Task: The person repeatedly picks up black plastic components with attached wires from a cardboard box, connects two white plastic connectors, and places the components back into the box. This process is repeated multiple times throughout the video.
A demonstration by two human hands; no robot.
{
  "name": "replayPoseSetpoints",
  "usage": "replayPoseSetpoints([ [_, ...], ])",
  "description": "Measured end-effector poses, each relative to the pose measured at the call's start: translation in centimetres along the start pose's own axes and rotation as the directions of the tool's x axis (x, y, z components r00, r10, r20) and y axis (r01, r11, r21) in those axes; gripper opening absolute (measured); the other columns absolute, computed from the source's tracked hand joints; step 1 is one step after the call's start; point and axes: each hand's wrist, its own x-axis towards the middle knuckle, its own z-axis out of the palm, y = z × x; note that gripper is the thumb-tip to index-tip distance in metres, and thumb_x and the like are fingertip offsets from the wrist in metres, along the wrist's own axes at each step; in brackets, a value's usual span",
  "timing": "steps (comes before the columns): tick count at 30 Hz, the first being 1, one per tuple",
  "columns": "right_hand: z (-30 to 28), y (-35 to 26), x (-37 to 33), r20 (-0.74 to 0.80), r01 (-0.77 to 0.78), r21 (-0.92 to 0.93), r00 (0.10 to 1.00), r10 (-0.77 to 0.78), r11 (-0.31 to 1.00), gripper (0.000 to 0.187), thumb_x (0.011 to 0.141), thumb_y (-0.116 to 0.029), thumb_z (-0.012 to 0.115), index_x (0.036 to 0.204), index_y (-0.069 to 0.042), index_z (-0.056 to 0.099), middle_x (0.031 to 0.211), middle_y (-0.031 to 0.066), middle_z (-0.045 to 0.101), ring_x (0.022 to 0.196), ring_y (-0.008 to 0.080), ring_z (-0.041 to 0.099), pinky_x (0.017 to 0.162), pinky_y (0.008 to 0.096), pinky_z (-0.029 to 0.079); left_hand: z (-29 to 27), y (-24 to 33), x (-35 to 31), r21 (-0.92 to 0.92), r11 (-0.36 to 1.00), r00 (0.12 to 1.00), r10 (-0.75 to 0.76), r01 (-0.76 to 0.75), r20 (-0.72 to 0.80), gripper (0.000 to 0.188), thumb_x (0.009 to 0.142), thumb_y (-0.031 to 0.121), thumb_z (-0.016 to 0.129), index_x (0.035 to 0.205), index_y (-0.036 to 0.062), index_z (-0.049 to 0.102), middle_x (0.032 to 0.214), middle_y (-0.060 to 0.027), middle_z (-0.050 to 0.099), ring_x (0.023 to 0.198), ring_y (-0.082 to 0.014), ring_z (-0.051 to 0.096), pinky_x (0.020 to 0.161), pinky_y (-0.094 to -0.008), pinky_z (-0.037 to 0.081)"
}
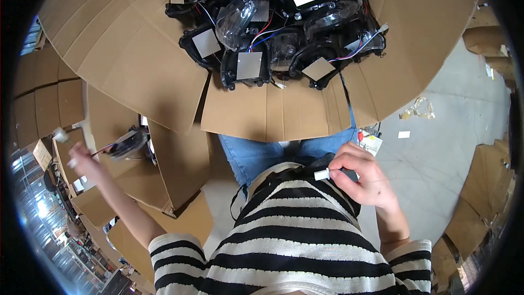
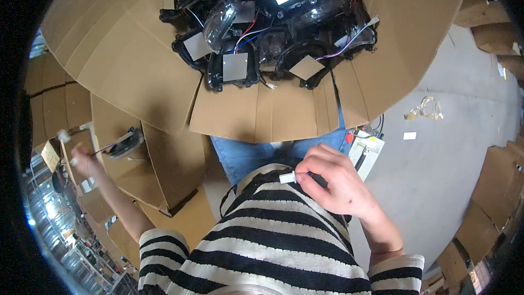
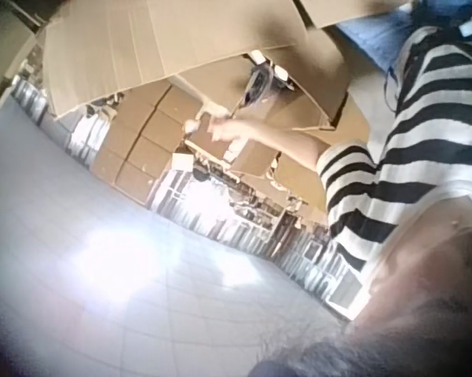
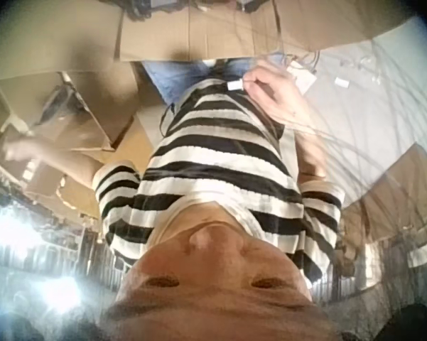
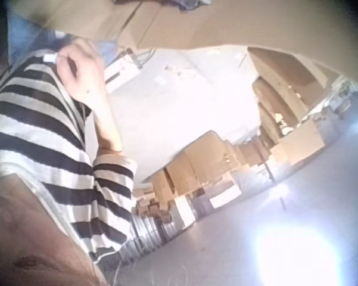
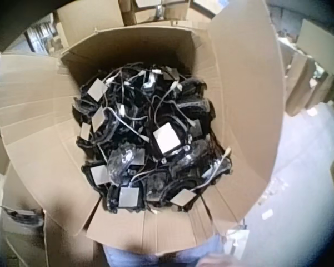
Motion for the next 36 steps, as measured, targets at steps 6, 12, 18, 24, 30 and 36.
replayPoseSetpoints([
  [6, -0.1, 0.4, -0.5, -0.037, -0.065, -0.02, 0.997, 0.064, 0.998, 0.003, 0.07, -0.001, 0.056, 0.071, 0.0, 0.053, 0.067, 0.0089, 0.051, 0.064, 0.0243, 0.048, 0.058, 0.0314, 0.038, 6.7, -5.7, -8.5, 0.091, 0.983, 0.966, -0.174, 0.159, 0.19, 0.023, 0.086, 0.021, 0.048, 0.084, -0.0012, 0.056, 0.076, -0.0047, 0.054, 0.068, -0.0089, 0.049, 0.058, -0.0217, 0.04],
  [12, 0.5, 1.3, 0.2, -0.017, -0.085, -0.019, 0.996, 0.085, 0.996, 0.003, 0.07, -0.002, 0.056, 0.071, 0.0, 0.054, 0.068, 0.0098, 0.051, 0.065, 0.0253, 0.049, 0.059, 0.0319, 0.039, 14.2, 12.0, -23.2, 0.0, 0.996, 0.616, -0.057, 0.091, 0.786, 0.023, 0.084, 0.011, 0.046, 0.104, 0.0016, 0.053, 0.097, -0.0064, 0.057, 0.083, -0.0136, 0.054, 0.078, -0.026, 0.041],
  [18, 0.6, 0.2, 0.1, -0.013, -0.032, -0.024, 0.999, 0.032, 0.999, 0.004, 0.069, -0.003, 0.056, 0.071, 0.0, 0.054, 0.068, 0.0099, 0.052, 0.065, 0.0258, 0.049, 0.06, 0.0326, 0.04, 29.4, 8.0, -26.4, -0.002, 0.986, 0.538, 0.093, -0.167, 0.838, 0.047, 0.077, 0.014, 0.052, 0.118, -0.004, 0.037, 0.113, -0.0227, 0.046, 0.094, -0.0327, 0.053, 0.079, -0.0379, 0.043],
  [24, 1.8, 0.7, -0.6, 0.0, -0.021, 0.037, 1.0, 0.021, 0.999, 0.004, 0.069, -0.003, 0.056, 0.071, 0.0, 0.054, 0.067, 0.0091, 0.051, 0.064, 0.025, 0.049, 0.058, 0.0326, 0.04, 32.3, 9.8, -25.9, 0.24, 0.918, 0.483, -0.062, -0.315, 0.873, 0.045, 0.074, 0.017, 0.054, 0.113, -0.0016, 0.042, 0.11, -0.0199, 0.047, 0.097, -0.0353, 0.049, 0.082, -0.04, 0.041],
  [30, 1.7, 1.2, -0.3, 0.008, -0.008, 0.042, 1.0, 0.008, 0.999, 0.004, 0.07, -0.003, 0.056, 0.071, 0.0, 0.054, 0.066, 0.009, 0.049, 0.064, 0.0246, 0.048, 0.056, 0.033, 0.039, 27.6, 12.4, -25.3, 0.088, 0.882, 0.374, 0.104, -0.462, 0.922, 0.019, 0.071, 0.018, 0.058, 0.085, 0.0046, 0.058, 0.083, -0.0114, 0.053, 0.084, -0.0299, 0.053, 0.07, -0.0403, 0.043],
  [36, 1.5, 0.9, 0.2, 0.014, 0.015, 0.041, 1.0, -0.015, 0.999, 0.004, 0.071, -0.004, 0.055, 0.071, 0.0, 0.054, 0.066, 0.009, 0.049, 0.063, 0.0248, 0.047, 0.056, 0.033, 0.039, 26.5, 9.6, -25.1, -0.392, 0.863, 0.36, 0.492, -0.318, 0.792, 0.013, 0.074, 0.013, 0.056, 0.077, 0.0004, 0.054, 0.08, -0.01, 0.054, 0.074, -0.0234, 0.053, 0.062, -0.033, 0.043],
])
